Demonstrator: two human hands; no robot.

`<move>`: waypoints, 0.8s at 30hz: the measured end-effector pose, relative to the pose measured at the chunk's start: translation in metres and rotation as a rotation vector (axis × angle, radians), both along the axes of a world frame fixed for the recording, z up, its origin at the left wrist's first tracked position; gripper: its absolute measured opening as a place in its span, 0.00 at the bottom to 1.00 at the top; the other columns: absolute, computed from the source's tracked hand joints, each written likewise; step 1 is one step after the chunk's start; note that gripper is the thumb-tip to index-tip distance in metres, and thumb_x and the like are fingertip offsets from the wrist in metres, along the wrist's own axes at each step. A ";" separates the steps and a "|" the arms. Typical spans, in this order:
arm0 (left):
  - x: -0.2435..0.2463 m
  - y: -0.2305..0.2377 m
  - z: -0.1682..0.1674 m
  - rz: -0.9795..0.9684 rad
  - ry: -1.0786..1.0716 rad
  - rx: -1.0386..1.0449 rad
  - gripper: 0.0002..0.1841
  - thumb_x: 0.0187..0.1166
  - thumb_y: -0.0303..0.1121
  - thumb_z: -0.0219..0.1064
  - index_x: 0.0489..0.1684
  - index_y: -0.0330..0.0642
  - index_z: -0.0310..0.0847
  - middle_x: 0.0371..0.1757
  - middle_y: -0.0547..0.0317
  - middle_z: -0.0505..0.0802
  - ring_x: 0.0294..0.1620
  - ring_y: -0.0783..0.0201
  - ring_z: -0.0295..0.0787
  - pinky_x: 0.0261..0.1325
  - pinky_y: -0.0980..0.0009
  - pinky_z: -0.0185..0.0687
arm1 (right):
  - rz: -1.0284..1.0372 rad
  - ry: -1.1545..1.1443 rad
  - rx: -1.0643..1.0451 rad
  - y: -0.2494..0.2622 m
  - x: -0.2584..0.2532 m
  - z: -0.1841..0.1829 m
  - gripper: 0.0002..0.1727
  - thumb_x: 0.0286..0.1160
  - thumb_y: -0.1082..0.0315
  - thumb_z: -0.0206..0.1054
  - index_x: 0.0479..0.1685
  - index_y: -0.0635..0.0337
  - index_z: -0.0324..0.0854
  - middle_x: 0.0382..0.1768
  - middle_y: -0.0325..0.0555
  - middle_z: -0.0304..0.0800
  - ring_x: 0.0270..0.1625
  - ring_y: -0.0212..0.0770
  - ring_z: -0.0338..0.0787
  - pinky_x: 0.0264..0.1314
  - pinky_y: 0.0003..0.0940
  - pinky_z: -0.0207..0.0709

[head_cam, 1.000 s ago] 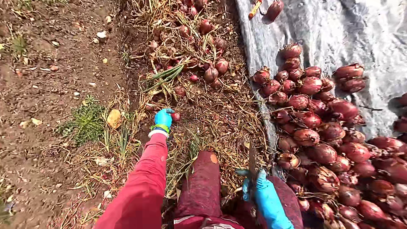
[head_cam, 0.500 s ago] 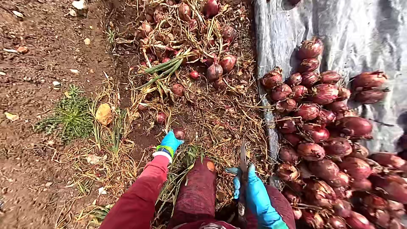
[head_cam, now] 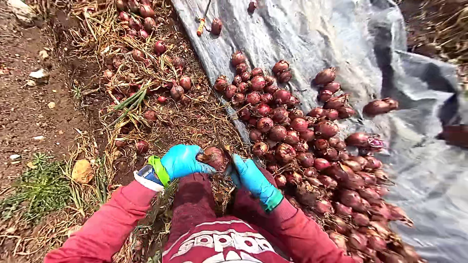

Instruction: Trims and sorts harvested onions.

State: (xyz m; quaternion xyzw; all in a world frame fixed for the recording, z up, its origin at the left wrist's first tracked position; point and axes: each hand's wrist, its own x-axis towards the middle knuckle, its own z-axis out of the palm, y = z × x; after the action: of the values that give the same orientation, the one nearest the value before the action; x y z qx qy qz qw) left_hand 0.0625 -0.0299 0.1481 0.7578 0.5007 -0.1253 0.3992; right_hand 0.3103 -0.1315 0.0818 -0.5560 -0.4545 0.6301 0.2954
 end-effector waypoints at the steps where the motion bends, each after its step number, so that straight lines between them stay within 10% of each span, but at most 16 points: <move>1: 0.012 -0.006 0.008 0.060 -0.005 0.052 0.33 0.58 0.73 0.79 0.42 0.51 0.91 0.31 0.61 0.93 0.37 0.59 0.92 0.46 0.45 0.88 | -0.054 0.045 -0.003 -0.016 0.012 0.002 0.49 0.82 0.24 0.32 0.35 0.58 0.86 0.13 0.46 0.79 0.12 0.41 0.78 0.16 0.39 0.77; 3: 0.046 -0.021 0.020 0.091 -0.079 0.142 0.28 0.65 0.68 0.77 0.43 0.52 0.91 0.33 0.63 0.95 0.38 0.62 0.94 0.48 0.48 0.90 | -0.114 0.061 -0.024 -0.039 0.033 0.000 0.52 0.79 0.21 0.29 0.39 0.58 0.86 0.14 0.46 0.80 0.13 0.42 0.80 0.18 0.40 0.80; 8: 0.161 -0.065 0.038 -0.518 0.056 0.059 0.19 0.90 0.52 0.56 0.45 0.52 0.89 0.42 0.56 0.94 0.48 0.51 0.93 0.50 0.40 0.85 | -0.087 0.012 0.051 -0.088 0.085 0.009 0.51 0.69 0.14 0.37 0.33 0.55 0.84 0.16 0.44 0.81 0.15 0.40 0.81 0.19 0.38 0.81; 11: 0.176 -0.042 0.014 -0.295 0.055 0.146 0.18 0.90 0.53 0.56 0.53 0.57 0.90 0.50 0.56 0.96 0.55 0.50 0.94 0.54 0.36 0.85 | -0.446 0.022 0.092 -0.114 0.106 -0.002 0.52 0.79 0.22 0.25 0.40 0.56 0.86 0.14 0.42 0.78 0.13 0.39 0.77 0.16 0.38 0.79; 14: 0.098 -0.026 -0.014 -0.028 0.092 0.083 0.20 0.89 0.56 0.58 0.56 0.57 0.91 0.48 0.57 0.97 0.54 0.52 0.94 0.58 0.38 0.86 | -0.745 0.068 -0.009 -0.105 0.098 0.000 0.43 0.88 0.33 0.20 0.45 0.53 0.78 0.15 0.38 0.78 0.14 0.37 0.80 0.16 0.38 0.79; 19: -0.149 -0.045 -0.079 0.124 0.640 -0.321 0.27 0.80 0.57 0.67 0.54 0.39 0.90 0.54 0.40 0.94 0.60 0.40 0.91 0.64 0.32 0.81 | -0.521 0.054 -0.220 -0.060 0.039 -0.041 0.47 0.88 0.33 0.17 0.43 0.57 0.80 0.13 0.41 0.79 0.11 0.38 0.79 0.12 0.37 0.79; 24: -0.280 0.007 -0.159 1.051 0.287 0.027 0.14 0.83 0.46 0.70 0.58 0.54 0.93 0.58 0.52 0.96 0.65 0.49 0.91 0.73 0.37 0.79 | -0.180 0.012 -0.303 -0.020 -0.024 -0.071 0.50 0.86 0.30 0.21 0.49 0.62 0.84 0.16 0.45 0.83 0.12 0.41 0.80 0.14 0.39 0.80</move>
State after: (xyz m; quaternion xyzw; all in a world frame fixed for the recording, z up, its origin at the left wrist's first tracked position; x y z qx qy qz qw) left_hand -0.2171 -0.0230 -0.0112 0.3856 0.8631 -0.0048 0.3260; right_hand 0.2858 -0.1519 0.0110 -0.6291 -0.3009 0.6655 0.2661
